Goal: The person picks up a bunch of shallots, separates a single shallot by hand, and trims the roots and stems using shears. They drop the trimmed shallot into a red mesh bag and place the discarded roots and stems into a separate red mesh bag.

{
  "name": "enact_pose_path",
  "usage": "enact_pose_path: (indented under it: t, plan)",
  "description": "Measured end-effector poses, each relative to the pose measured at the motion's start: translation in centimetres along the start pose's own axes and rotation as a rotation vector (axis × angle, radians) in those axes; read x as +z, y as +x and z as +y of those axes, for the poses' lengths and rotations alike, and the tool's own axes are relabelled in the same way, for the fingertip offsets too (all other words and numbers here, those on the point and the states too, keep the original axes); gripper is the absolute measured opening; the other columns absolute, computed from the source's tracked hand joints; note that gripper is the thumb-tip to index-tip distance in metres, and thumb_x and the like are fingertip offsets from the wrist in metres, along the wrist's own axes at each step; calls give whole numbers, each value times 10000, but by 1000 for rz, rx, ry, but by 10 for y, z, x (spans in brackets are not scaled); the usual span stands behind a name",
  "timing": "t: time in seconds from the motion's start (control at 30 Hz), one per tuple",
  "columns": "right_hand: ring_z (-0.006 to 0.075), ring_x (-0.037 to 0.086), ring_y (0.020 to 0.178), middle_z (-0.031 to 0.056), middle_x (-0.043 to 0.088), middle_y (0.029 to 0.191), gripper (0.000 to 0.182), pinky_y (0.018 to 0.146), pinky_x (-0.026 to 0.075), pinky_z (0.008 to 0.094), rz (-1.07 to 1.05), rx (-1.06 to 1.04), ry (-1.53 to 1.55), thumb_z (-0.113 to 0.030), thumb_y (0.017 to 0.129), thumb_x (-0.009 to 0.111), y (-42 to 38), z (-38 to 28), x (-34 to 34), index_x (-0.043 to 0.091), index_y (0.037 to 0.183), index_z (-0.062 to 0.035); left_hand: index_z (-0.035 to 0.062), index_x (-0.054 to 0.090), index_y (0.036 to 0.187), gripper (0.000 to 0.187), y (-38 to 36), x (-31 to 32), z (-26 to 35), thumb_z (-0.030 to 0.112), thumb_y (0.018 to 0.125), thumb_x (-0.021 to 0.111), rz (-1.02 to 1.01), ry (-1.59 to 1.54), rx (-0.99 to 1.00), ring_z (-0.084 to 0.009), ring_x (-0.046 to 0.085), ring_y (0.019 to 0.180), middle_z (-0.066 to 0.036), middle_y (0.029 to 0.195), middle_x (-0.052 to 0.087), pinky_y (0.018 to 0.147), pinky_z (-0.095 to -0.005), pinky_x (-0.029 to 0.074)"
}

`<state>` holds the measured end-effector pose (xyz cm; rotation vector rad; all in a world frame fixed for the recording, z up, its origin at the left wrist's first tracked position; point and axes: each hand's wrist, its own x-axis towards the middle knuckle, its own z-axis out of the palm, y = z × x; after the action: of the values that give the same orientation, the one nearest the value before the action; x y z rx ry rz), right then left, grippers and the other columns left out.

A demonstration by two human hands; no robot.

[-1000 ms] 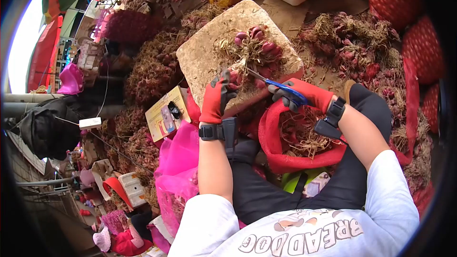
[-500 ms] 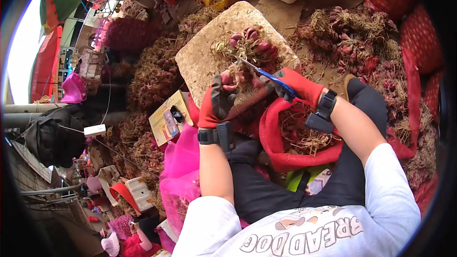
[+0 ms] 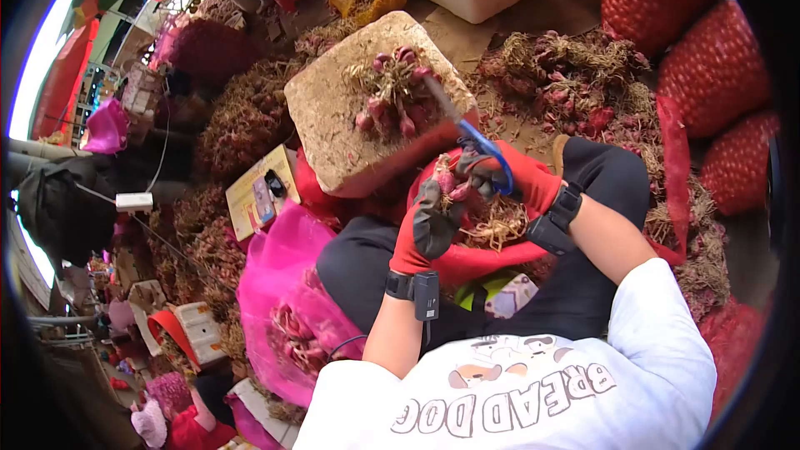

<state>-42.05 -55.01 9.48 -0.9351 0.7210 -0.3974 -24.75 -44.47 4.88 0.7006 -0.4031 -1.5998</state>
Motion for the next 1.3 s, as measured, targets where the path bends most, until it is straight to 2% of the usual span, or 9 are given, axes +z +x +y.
enact_pose_path:
  t: [0.17,0.2,0.33,0.57,0.63,0.7,0.77,0.9,1.3]
  plan:
    - [101,543,511,39,580,714,199,458,440,229,239,-80,279,-183,853,590,-24,81,-19,574,936,-3,109,421,1278,389,-36,-62,-49,267,934,512,-27,-254,-203,-136,578,889,-14,1010,571,841,-279,495]
    - [113,560,522,44,586,720,205,466,459,240,209,-80,325,-185,855,588,-24,108,-35,571,947,-3,100,405,1289,482,-50,-21,-34,336,897,557,280,49,-158,-174,562,912,-29,973,544,870,-302,479]
    - [130,589,552,55,594,740,231,495,493,251,74,-10,480,-190,855,590,-52,123,-31,563,973,6,111,414,1301,448,-64,-2,-32,234,903,579,111,-185,-214,-278,447,1178,-101,1304,436,893,-350,466]
    - [84,523,558,-1,525,720,200,493,436,219,-21,1,589,-207,861,587,-59,110,-15,540,982,-54,16,491,1167,325,-51,-18,-49,103,872,595,23,143,-258,-207,570,944,-71,1043,602,767,-297,500]
    - [69,496,545,-16,504,712,187,473,412,211,0,19,543,-235,864,590,-58,95,-7,534,961,-86,33,506,1162,280,-49,-22,-43,86,892,561,-5,506,-78,-143,572,847,-52,994,598,673,-248,489]
    - [66,484,537,-30,489,665,215,457,401,201,217,-43,334,-287,874,589,-74,80,1,532,977,-108,52,531,1144,241,-49,-41,-41,81,905,541,-73,305,-106,-91,560,756,-30,937,592,594,-206,460]
    - [66,483,526,-36,485,643,225,445,394,197,318,129,171,-313,875,593,-83,81,-17,531,968,-118,72,565,1114,207,-41,-81,-47,87,910,536,-181,-468,-322,-51,533,671,-5,871,582,528,-172,415]
    - [47,501,539,-13,570,680,273,487,378,196,219,-27,-499,-363,871,601,-130,102,-18,620,915,-94,65,584,1084,216,-44,-45,-33,86,869,585,192,237,-168,-38,511,597,11,804,596,492,-184,378]
    - [47,501,597,-4,611,729,359,564,392,249,156,178,-612,-370,817,653,-133,86,0,672,969,-45,16,564,1061,335,-44,-51,-55,-26,740,649,85,845,53,-79,560,748,-36,933,625,609,-217,448]
